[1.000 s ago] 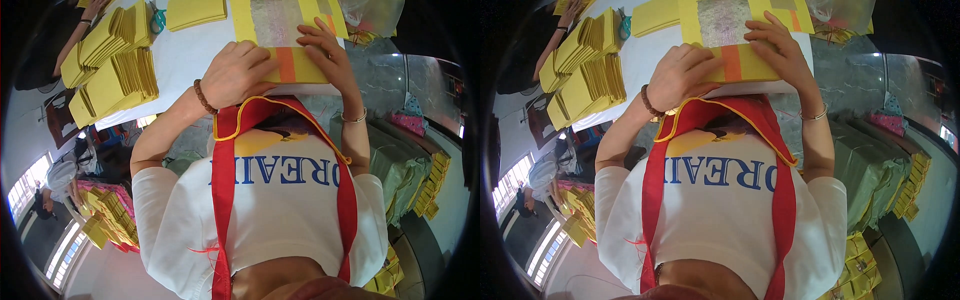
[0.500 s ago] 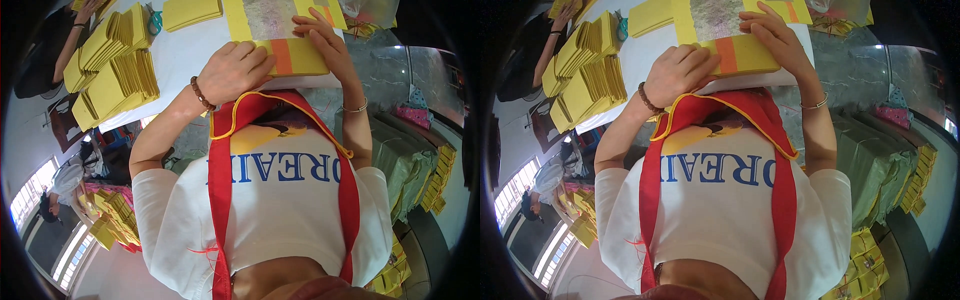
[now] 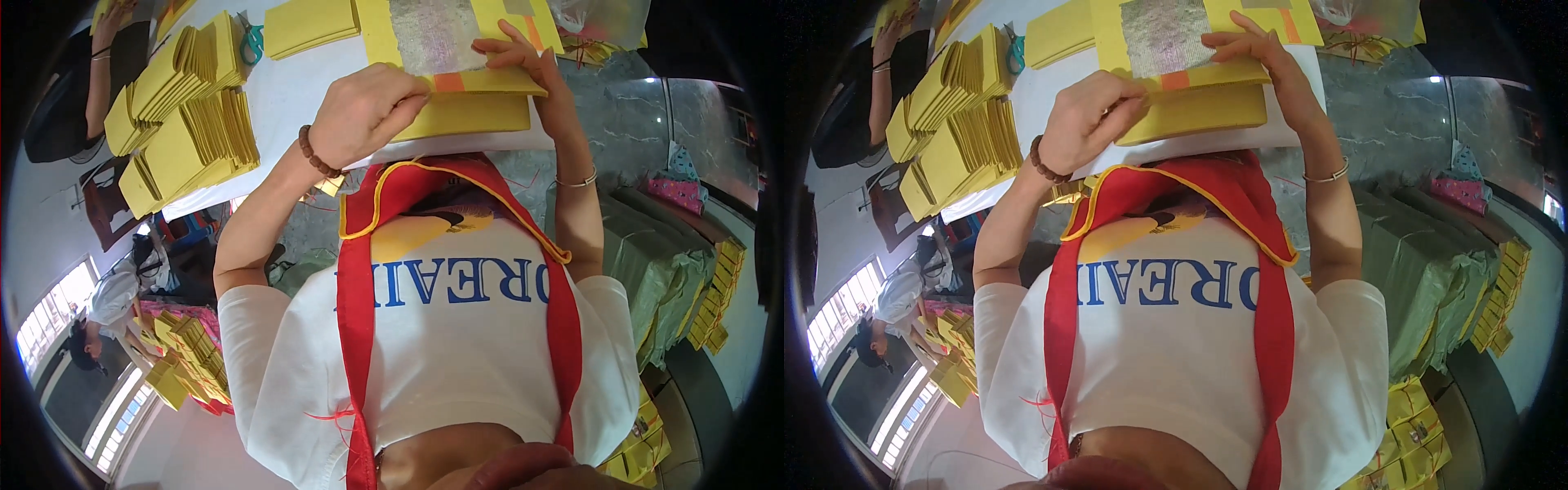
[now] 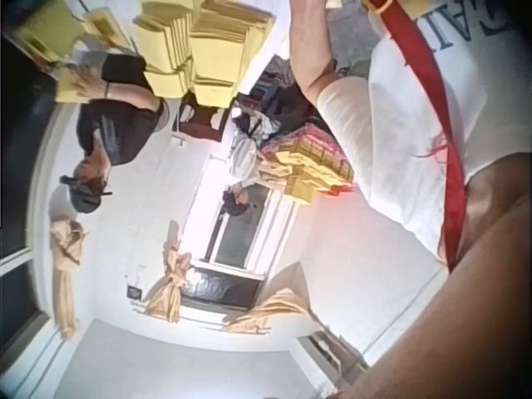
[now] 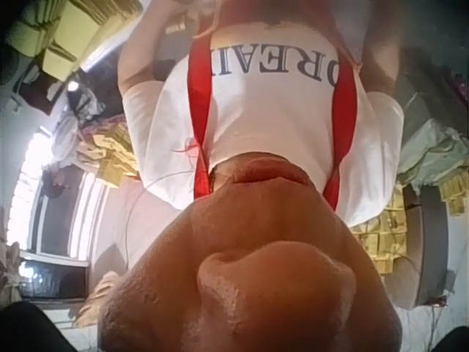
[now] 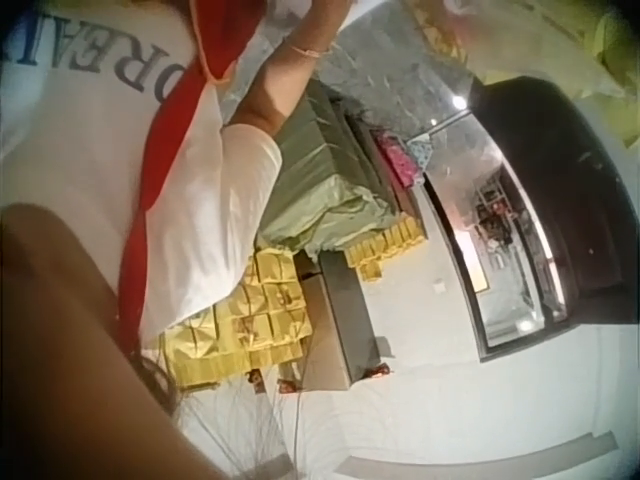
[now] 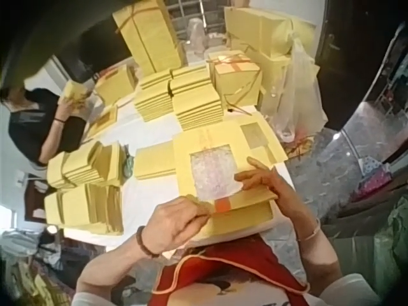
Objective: Folding and bundling stacks of yellow joss paper.
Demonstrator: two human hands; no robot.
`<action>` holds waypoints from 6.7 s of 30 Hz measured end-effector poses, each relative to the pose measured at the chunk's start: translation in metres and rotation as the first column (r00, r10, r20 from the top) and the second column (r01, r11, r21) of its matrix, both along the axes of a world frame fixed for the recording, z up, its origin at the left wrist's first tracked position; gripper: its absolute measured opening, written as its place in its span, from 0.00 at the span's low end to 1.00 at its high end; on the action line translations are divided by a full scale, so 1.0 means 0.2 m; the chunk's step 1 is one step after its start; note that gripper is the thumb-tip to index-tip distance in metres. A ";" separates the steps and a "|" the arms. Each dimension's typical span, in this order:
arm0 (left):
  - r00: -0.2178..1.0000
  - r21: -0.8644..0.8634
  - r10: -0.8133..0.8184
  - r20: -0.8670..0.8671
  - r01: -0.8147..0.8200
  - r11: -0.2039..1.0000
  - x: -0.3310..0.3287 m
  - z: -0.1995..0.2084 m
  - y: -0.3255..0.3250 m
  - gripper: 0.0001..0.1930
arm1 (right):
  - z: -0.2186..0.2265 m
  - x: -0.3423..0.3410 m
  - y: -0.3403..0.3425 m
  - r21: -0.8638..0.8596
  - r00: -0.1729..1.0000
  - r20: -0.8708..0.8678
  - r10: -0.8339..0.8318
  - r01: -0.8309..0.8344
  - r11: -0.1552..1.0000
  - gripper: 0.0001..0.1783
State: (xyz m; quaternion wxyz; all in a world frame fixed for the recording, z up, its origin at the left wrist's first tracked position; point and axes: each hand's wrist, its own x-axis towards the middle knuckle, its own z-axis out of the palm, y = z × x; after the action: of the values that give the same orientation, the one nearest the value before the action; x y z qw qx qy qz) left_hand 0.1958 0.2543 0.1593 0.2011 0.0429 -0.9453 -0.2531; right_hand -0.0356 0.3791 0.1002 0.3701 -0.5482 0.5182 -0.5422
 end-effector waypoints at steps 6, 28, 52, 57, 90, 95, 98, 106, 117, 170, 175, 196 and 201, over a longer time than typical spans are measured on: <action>0.985 0.349 0.076 0.157 -0.127 0.929 -0.01 -0.01 -0.02 0.10 | 0.01 -0.01 -0.01 -0.026 1.000 -0.013 0.019 -0.020 0.999 0.33; 0.974 0.554 0.110 0.197 -0.203 0.808 -0.02 -0.02 -0.03 0.10 | 0.01 -0.03 0.00 -0.097 0.967 -0.241 0.082 -0.108 0.989 0.15; 0.968 -0.077 -0.207 0.140 0.219 0.973 -0.04 0.00 -0.02 0.25 | 0.04 -0.04 0.03 0.024 0.995 -0.052 0.088 -0.087 0.996 0.12; 0.966 0.001 -0.227 0.125 0.228 0.974 -0.04 0.00 -0.05 0.23 | 0.04 -0.03 0.02 0.054 0.998 -0.016 0.054 -0.053 0.997 0.15; 0.991 -0.295 0.094 -0.090 -0.117 0.948 0.00 -0.17 -0.15 0.21 | 0.01 -0.07 0.00 -0.084 0.984 -0.163 0.065 -0.080 0.993 0.12; 0.988 -0.475 0.094 -0.126 -0.143 0.868 0.03 -0.04 -0.12 0.19 | 0.18 0.01 0.03 -0.125 0.899 -0.425 -0.103 0.055 0.991 0.16; 0.995 -0.498 0.017 -0.095 -0.062 0.865 0.08 0.03 -0.03 0.18 | 0.21 0.04 0.07 -0.147 0.767 -0.631 -0.116 0.028 0.989 0.17; 0.992 0.160 0.123 -0.015 -0.119 0.980 0.09 0.01 0.00 0.11 | 0.24 0.08 0.11 -0.018 0.736 -0.676 0.041 -0.073 0.997 0.14; 0.900 0.673 0.190 0.393 -0.422 0.607 -0.04 0.00 -0.18 0.15 | 0.26 0.14 0.04 0.099 0.894 -0.358 -0.268 0.322 0.942 0.19; 0.973 -0.245 0.212 0.095 -0.184 0.952 -0.29 -0.11 -0.02 0.26 | 0.29 0.18 -0.06 0.012 0.598 -0.659 -0.455 0.614 0.789 0.24; 0.975 -0.280 0.199 0.099 -0.164 0.946 -0.30 -0.14 -0.04 0.26 | 0.25 0.26 -0.02 -0.007 0.489 -0.859 -0.154 0.289 0.957 0.32; 0.988 -0.480 0.126 0.091 -0.068 0.875 -0.25 -0.09 0.06 0.25 | 0.29 0.04 -0.03 0.337 0.914 0.242 -0.325 0.235 0.912 0.22; 0.978 -0.393 0.151 0.147 -0.082 0.916 -0.29 -0.03 0.01 0.23 | 0.26 0.04 -0.05 0.193 0.890 0.076 -0.450 0.430 0.882 0.21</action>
State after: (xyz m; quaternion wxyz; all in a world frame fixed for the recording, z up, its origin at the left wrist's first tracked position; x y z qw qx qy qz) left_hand 0.1374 0.2559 0.1539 0.1369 0.0810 -0.9862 -0.0454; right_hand -0.0279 0.3692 0.1514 0.3131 -0.3492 0.6510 -0.5969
